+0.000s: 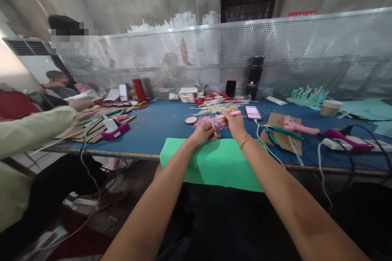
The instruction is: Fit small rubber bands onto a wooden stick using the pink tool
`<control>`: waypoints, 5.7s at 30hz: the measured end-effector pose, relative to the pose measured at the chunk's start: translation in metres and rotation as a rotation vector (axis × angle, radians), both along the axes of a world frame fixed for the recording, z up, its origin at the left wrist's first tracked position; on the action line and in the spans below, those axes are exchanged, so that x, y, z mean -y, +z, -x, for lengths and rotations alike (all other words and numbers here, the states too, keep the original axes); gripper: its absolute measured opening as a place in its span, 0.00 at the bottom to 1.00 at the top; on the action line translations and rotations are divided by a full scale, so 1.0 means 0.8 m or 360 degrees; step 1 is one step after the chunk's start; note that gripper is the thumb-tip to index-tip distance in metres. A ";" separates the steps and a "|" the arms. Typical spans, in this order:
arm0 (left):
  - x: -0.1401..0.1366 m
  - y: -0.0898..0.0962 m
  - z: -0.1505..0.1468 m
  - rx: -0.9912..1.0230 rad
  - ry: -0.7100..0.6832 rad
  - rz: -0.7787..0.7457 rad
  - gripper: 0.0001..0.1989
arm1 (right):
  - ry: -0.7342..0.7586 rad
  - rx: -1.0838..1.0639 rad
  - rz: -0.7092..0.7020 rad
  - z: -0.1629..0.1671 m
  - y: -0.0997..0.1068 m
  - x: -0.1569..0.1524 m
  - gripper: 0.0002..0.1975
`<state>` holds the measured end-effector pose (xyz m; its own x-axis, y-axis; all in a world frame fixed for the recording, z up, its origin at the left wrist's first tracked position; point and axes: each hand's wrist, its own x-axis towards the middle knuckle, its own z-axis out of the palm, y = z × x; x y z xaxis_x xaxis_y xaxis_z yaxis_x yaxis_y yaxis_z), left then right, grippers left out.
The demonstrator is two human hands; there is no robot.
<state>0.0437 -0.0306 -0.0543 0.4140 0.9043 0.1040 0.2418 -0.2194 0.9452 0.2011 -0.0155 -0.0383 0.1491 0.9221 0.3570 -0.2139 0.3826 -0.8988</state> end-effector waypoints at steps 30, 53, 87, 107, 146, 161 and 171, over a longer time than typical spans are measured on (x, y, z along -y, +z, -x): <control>0.002 0.001 -0.001 0.0026 0.0008 0.0012 0.21 | 0.0024 -0.0040 0.0020 0.002 0.002 0.003 0.14; 0.007 0.006 -0.002 0.0007 0.0030 -0.0006 0.19 | 0.0123 -0.0010 0.0038 0.002 0.002 0.002 0.14; 0.005 0.004 -0.001 0.0029 0.0038 0.0020 0.18 | 0.0185 -0.0018 -0.0006 0.004 0.003 0.003 0.15; -0.002 -0.003 0.001 0.0001 0.0012 -0.0011 0.19 | 0.0082 -0.0076 0.0028 0.001 0.008 0.005 0.13; 0.000 0.000 0.000 0.0014 0.0004 0.0032 0.20 | 0.0204 0.0033 0.0014 0.004 0.003 0.005 0.13; 0.003 0.002 0.000 0.0015 0.0013 0.0009 0.19 | 0.0033 0.0025 0.0047 0.003 0.006 0.007 0.11; 0.003 0.001 0.000 0.0000 0.0016 0.0027 0.20 | 0.0046 0.0020 0.0052 0.003 0.003 0.004 0.11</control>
<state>0.0439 -0.0327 -0.0532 0.4049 0.9101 0.0884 0.2438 -0.2006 0.9488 0.1985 -0.0184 -0.0362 0.1181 0.9372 0.3283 -0.2128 0.3468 -0.9135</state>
